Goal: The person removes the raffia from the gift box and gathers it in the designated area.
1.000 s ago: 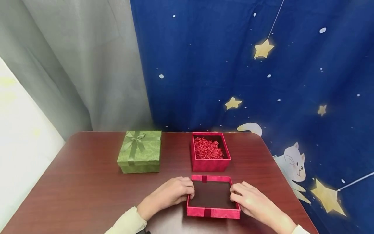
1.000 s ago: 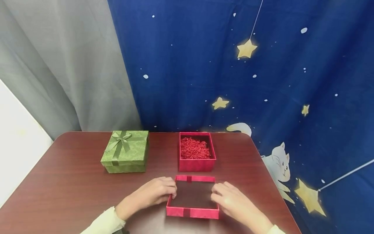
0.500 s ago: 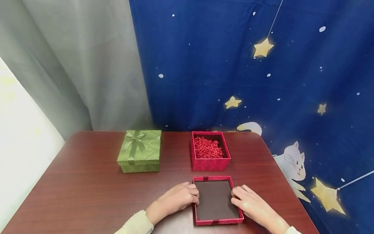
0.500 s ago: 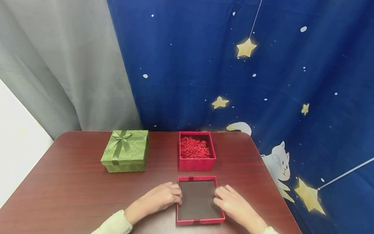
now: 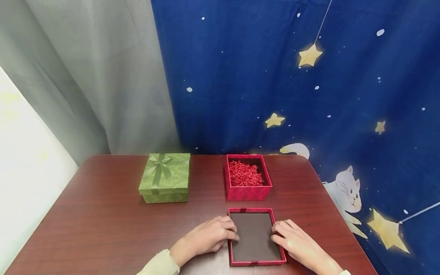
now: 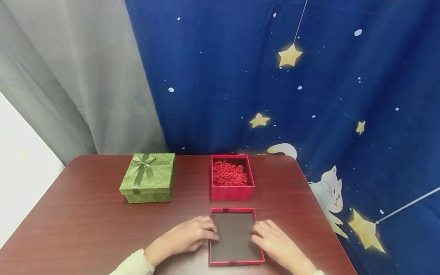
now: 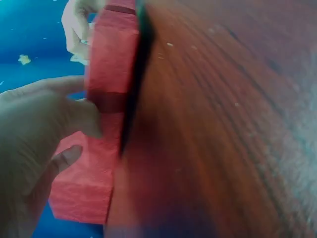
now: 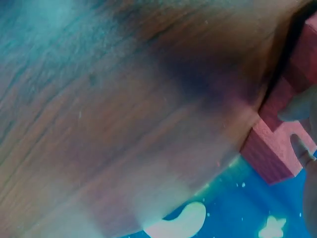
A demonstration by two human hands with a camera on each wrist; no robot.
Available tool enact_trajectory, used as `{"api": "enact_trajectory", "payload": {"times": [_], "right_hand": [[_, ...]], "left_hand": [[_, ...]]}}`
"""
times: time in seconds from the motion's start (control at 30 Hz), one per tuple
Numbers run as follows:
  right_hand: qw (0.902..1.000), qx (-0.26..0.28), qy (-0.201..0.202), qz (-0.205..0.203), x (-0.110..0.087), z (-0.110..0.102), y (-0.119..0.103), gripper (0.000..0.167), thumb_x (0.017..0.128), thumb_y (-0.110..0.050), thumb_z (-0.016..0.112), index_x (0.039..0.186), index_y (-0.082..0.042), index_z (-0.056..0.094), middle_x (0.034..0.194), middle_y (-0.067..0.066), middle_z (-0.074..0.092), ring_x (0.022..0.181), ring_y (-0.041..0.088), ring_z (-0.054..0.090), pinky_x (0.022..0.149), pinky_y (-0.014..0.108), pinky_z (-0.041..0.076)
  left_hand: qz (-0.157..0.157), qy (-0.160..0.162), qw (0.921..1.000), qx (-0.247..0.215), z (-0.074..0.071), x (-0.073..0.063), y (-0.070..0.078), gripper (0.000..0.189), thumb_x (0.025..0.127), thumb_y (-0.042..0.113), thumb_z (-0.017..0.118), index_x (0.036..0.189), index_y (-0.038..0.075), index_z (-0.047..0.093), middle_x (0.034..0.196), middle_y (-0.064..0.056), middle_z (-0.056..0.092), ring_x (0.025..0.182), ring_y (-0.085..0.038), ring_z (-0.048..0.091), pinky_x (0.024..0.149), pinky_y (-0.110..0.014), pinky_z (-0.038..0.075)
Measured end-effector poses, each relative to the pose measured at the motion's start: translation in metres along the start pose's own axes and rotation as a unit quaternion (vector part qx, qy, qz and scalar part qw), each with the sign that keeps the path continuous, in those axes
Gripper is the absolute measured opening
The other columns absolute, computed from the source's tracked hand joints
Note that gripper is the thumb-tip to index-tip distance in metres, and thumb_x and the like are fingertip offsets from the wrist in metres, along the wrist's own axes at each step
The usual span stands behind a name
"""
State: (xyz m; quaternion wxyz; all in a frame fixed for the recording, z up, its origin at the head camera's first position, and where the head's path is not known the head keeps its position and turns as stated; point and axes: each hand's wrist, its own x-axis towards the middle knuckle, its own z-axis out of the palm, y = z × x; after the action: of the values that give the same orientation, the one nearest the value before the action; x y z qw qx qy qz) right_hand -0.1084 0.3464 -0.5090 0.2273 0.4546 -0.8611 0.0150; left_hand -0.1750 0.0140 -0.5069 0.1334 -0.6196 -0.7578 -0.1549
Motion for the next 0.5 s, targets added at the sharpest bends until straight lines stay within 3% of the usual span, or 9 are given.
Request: {"api": "enact_trajectory", "payload": {"times": [0.1,0.17,0.23,0.33,0.43,0.5], "right_hand": [[0.9996,0.01,0.023,0.014,0.007,-0.009,0.009,0.05,0.109,-0.011,0.023,0.094,-0.016,0.07,0.103,-0.001,0.061,0.098,0.02,0.058,0.086,0.037,0.047],[0.9984,0.023,0.039,0.033,0.018,-0.015,0.019,0.049,0.11,-0.015,0.024,0.098,-0.014,0.072,0.104,0.001,0.062,0.1,0.022,0.058,0.087,0.039,0.047],[0.9964,0.034,0.046,0.062,0.033,-0.019,0.03,0.04,0.11,-0.019,0.034,0.102,-0.013,0.073,0.107,0.002,0.063,0.102,0.021,0.059,0.088,0.039,0.048],[0.9922,0.051,0.048,0.103,0.061,-0.021,0.046,0.016,0.1,-0.016,0.06,0.107,-0.011,0.074,0.11,0.004,0.065,0.104,0.022,0.06,0.091,0.04,0.051],[0.9863,0.067,0.037,0.147,0.091,-0.016,0.061,0.019,0.086,-0.008,0.077,0.105,-0.01,0.075,0.107,0.003,0.068,0.102,0.022,0.063,0.09,0.041,0.056],[0.9778,0.086,0.004,0.191,0.108,-0.01,0.07,0.018,0.086,-0.009,0.08,0.104,-0.009,0.076,0.101,0.002,0.069,0.097,0.02,0.064,0.088,0.042,0.058]], "left_hand": [[-0.066,0.036,0.997,-0.017,-0.011,0.0,-0.006,0.039,0.082,0.007,0.074,0.119,0.019,0.077,0.113,0.008,0.068,0.106,-0.01,0.059,0.092,-0.026,0.049],[-0.127,0.075,0.9888,-0.019,-0.016,0.004,-0.016,0.039,0.087,0.01,0.071,0.126,0.017,0.074,0.119,0.003,0.069,0.11,-0.013,0.061,0.095,-0.031,0.051],[-0.2,0.116,0.9722,-0.035,-0.017,0.013,-0.029,0.037,0.095,0.014,0.068,0.132,0.014,0.07,0.124,-0.002,0.068,0.114,-0.018,0.061,0.097,-0.036,0.052],[-0.301,0.152,0.938,-0.081,-0.014,0.031,-0.049,0.039,0.103,0.025,0.062,0.14,0.012,0.065,0.133,-0.008,0.065,0.121,-0.024,0.06,0.103,-0.043,0.051],[-0.367,0.16,0.9085,-0.119,-0.008,0.047,-0.064,0.041,0.106,0.032,0.058,0.141,0.013,0.065,0.139,-0.011,0.063,0.126,-0.029,0.058,0.106,-0.047,0.049],[-0.392,0.159,0.8966,-0.133,-0.002,0.054,-0.072,0.041,0.106,0.032,0.057,0.142,0.013,0.065,0.141,-0.013,0.063,0.128,-0.031,0.058,0.107,-0.049,0.047]]}}
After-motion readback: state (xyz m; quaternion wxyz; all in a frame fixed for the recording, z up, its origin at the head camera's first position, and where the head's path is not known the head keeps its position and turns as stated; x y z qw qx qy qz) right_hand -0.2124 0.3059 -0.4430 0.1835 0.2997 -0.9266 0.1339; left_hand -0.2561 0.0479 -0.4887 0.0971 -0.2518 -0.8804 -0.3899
